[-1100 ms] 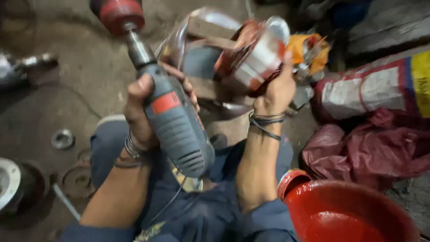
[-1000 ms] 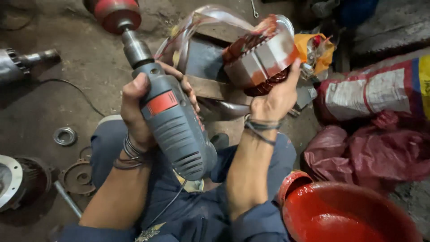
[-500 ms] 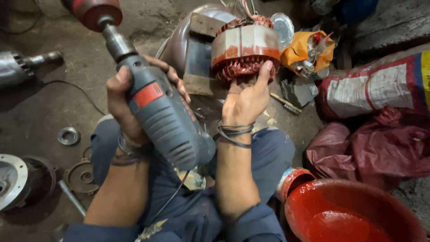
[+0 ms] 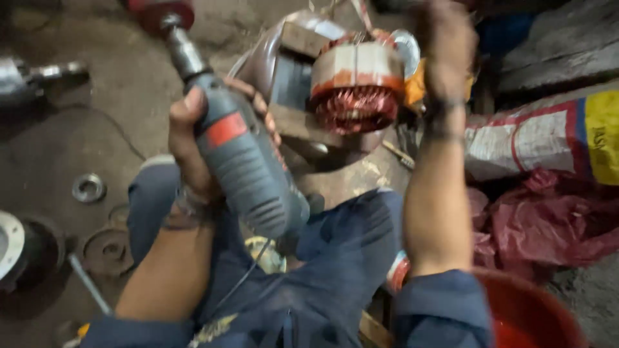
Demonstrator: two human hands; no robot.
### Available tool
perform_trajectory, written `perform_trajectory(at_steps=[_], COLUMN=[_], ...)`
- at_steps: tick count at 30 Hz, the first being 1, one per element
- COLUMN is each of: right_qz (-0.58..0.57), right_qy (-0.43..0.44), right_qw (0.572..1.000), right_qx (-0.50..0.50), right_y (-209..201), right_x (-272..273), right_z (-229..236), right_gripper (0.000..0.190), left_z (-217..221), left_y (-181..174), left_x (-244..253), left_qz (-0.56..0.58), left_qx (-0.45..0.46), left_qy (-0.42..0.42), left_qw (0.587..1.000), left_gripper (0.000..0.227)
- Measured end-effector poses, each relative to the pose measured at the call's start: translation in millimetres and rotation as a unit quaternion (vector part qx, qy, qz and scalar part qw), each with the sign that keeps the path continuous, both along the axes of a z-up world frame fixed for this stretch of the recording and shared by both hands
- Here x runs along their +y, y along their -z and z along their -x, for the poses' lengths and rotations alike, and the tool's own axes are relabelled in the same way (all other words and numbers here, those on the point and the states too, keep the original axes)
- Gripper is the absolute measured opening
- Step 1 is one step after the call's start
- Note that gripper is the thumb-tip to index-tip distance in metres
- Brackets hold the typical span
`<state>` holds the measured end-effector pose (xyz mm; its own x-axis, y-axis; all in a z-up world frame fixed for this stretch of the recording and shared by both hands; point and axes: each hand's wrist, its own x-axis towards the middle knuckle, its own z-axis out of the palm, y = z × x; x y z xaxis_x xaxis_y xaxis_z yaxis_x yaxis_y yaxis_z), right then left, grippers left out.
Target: Using a rotary power tool to sand the internal windings of an electric motor stator
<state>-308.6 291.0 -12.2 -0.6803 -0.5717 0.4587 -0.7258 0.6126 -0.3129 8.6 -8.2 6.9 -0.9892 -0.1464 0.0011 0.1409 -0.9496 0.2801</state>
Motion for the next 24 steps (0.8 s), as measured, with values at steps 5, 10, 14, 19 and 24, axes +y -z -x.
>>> perform_trajectory(at_steps=[5,10,14,19,24], right_qz=[-0.144,-0.012,0.1,0.159,0.493], right_qy=[-0.023,-0.007,0.06,0.213,0.343], right_qw=[0.932,0.932,0.943,0.94,0.749], right_qx=[-0.331,-0.362,-0.312,-0.212,-0.28], right_y=[-9,-15,-28,-23,-11], right_x=[-48,-47,-38,-23,-43], right_z=[6,-27,-72,-108,-129], right_gripper=[0.052,0.063,0.038,0.065,0.042], left_z=[8,18,15,18,20], left_y=[14,13,8,11,8], left_x=[-4,3,4,11,17], left_qz=[-0.021,0.012,0.019,0.031,0.076], left_qx=[0.002,-0.012,-0.039,-0.032,-0.023], left_qy=[0.021,0.002,-0.002,0.003,0.006], left_qw=[1.0,1.0,0.999,0.999,0.997], left_gripper=[0.052,0.054,0.051,0.055,0.051])
